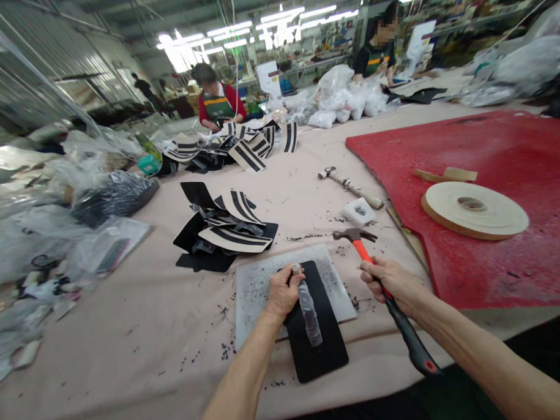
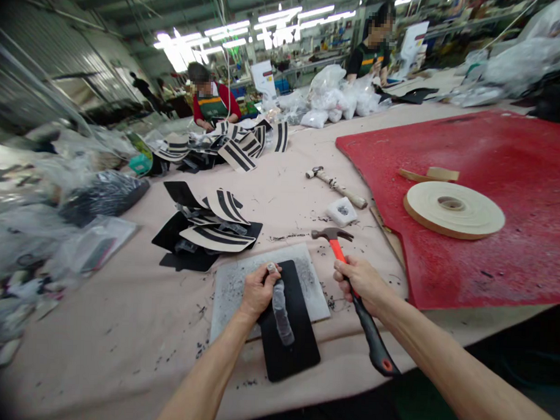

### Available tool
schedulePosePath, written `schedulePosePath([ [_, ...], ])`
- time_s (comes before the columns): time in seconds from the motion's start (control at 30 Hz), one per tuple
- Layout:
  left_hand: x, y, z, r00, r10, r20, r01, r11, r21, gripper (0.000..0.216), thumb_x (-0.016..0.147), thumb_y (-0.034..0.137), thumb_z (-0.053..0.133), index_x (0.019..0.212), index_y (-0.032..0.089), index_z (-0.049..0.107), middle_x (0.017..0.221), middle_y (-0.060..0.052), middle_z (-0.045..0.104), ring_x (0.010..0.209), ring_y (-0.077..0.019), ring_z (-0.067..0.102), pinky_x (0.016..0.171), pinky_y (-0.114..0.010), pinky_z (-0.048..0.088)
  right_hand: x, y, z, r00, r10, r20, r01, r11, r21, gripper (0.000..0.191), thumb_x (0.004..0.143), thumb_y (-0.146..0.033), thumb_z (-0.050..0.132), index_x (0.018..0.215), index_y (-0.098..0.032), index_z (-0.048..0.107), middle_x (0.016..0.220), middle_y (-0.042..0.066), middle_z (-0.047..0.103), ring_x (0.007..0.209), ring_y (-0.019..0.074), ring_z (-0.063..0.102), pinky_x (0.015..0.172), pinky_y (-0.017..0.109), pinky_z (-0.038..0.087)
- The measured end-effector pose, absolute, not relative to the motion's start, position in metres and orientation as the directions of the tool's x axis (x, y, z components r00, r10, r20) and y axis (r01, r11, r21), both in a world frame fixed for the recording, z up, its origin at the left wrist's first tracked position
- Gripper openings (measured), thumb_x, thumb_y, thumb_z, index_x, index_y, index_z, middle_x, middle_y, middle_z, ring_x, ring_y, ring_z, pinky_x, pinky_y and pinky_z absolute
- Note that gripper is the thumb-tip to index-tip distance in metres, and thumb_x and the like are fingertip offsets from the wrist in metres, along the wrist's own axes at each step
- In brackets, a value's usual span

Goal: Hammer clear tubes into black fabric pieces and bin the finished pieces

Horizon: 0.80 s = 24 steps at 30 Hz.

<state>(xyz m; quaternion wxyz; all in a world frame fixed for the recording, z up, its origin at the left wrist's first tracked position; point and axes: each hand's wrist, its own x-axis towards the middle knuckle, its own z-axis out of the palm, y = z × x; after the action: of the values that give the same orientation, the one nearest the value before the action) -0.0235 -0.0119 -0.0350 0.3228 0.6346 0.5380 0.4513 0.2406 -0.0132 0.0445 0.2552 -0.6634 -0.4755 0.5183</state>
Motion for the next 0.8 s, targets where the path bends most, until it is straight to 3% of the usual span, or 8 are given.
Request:
schedulePosePath([
  [0.1, -0.023, -0.012, -0.033, 0.025, 0.969, 0.247, 0.399, -0.236, 0.886, 0.015, 0.089, 0.026, 0.059, 0.093, 0.020, 0.072, 0.093, -0.005, 0.077, 0.086, -0.0173, 0.071, 0.084, -0.029, 0.054, 0.215, -0.030, 0.063, -0.038, 0.998, -0.045, 0.544, -0.017, -0.839, 0.038, 0.096, -0.057, 0.034, 0.085, -0.021, 0.042, 0.063, 0.000, 0.047, 0.048, 0.0137, 0.040, 0.048, 0.028, 0.029],
  [0.17, -0.023, -0.012, -0.033, 0.026, 0.968, 0.249, 0.403, -0.238, 0.884, 0.014, 0.089, 0.026, 0.059, 0.092, 0.020, 0.071, 0.091, -0.004, 0.076, 0.084, -0.0169, 0.070, 0.081, -0.028, 0.053, 0.205, -0.034, 0.066, -0.207, 0.965, 0.163, 0.739, 0.263, -0.620, 0.037, 0.099, -0.051, 0.032, 0.082, -0.020, 0.046, 0.062, 0.004, 0.051, 0.049, 0.0149, 0.038, 0.051, 0.031, 0.021],
  [0.3, -0.024, -0.013, -0.034, 0.047, 0.970, 0.237, 0.425, -0.234, 0.875, 0.013, 0.089, 0.025, 0.058, 0.090, 0.019, 0.070, 0.084, -0.003, 0.073, 0.078, -0.0155, 0.068, 0.076, -0.027, 0.050, 0.202, -0.025, 0.090, -0.473, 0.873, 0.121, 0.810, 0.484, -0.332, 0.027, 0.099, -0.034, 0.035, 0.087, -0.018, 0.053, 0.061, 0.004, 0.054, 0.046, 0.0141, 0.032, 0.051, 0.033, 0.012],
  [0.43, -0.023, -0.013, -0.034, 0.068, 0.968, 0.243, 0.395, -0.250, 0.884, 0.013, 0.090, 0.023, 0.057, 0.092, 0.020, 0.070, 0.091, -0.003, 0.075, 0.086, -0.0159, 0.069, 0.083, -0.027, 0.051, 0.193, -0.022, 0.135, -0.128, 0.788, 0.602, 0.771, 0.460, -0.440, 0.031, 0.104, -0.042, 0.041, 0.082, -0.020, 0.046, 0.057, -0.002, 0.043, 0.046, 0.0113, 0.034, 0.050, 0.028, 0.022],
  [0.5, -0.023, -0.013, -0.036, 0.062, 0.968, 0.242, 0.386, -0.247, 0.889, 0.014, 0.090, 0.024, 0.057, 0.095, 0.020, 0.070, 0.093, -0.004, 0.075, 0.088, -0.0167, 0.070, 0.084, -0.028, 0.051, 0.188, -0.026, 0.134, 0.042, 0.716, 0.697, 0.753, 0.436, -0.493, 0.029, 0.104, -0.041, 0.043, 0.084, -0.021, 0.045, 0.062, -0.001, 0.048, 0.050, 0.0120, 0.040, 0.053, 0.027, 0.027],
  [0.57, -0.023, -0.013, -0.037, 0.057, 0.972, 0.230, 0.408, -0.233, 0.883, 0.013, 0.090, 0.024, 0.058, 0.092, 0.020, 0.070, 0.090, -0.004, 0.075, 0.083, -0.0169, 0.069, 0.080, -0.028, 0.051, 0.188, -0.032, 0.116, -0.170, 0.781, 0.601, 0.775, 0.483, -0.408, 0.028, 0.103, -0.036, 0.036, 0.082, -0.020, 0.046, 0.059, 0.002, 0.050, 0.048, 0.0137, 0.038, 0.050, 0.029, 0.022],
  [0.67, -0.023, -0.013, -0.037, 0.061, 0.975, 0.216, 0.455, -0.219, 0.863, 0.013, 0.089, 0.025, 0.058, 0.084, 0.019, 0.069, 0.078, -0.003, 0.072, 0.071, -0.0158, 0.065, 0.070, -0.027, 0.048, 0.198, -0.038, 0.084, -0.491, 0.862, 0.129, 0.816, 0.507, -0.278, 0.027, 0.099, -0.033, 0.032, 0.083, -0.019, 0.049, 0.055, 0.004, 0.052, 0.043, 0.0153, 0.033, 0.050, 0.033, 0.010],
  [0.8, -0.022, -0.013, -0.033, 0.049, 0.970, 0.236, 0.394, -0.236, 0.888, 0.012, 0.087, 0.022, 0.059, 0.091, 0.020, 0.070, 0.089, -0.004, 0.075, 0.082, -0.0159, 0.068, 0.080, -0.027, 0.051, 0.221, -0.024, 0.068, -0.257, 0.964, -0.067, 0.878, 0.204, -0.433, 0.034, 0.100, -0.045, 0.034, 0.085, -0.019, 0.049, 0.060, 0.004, 0.053, 0.051, 0.0153, 0.042, 0.052, 0.030, 0.020],
])
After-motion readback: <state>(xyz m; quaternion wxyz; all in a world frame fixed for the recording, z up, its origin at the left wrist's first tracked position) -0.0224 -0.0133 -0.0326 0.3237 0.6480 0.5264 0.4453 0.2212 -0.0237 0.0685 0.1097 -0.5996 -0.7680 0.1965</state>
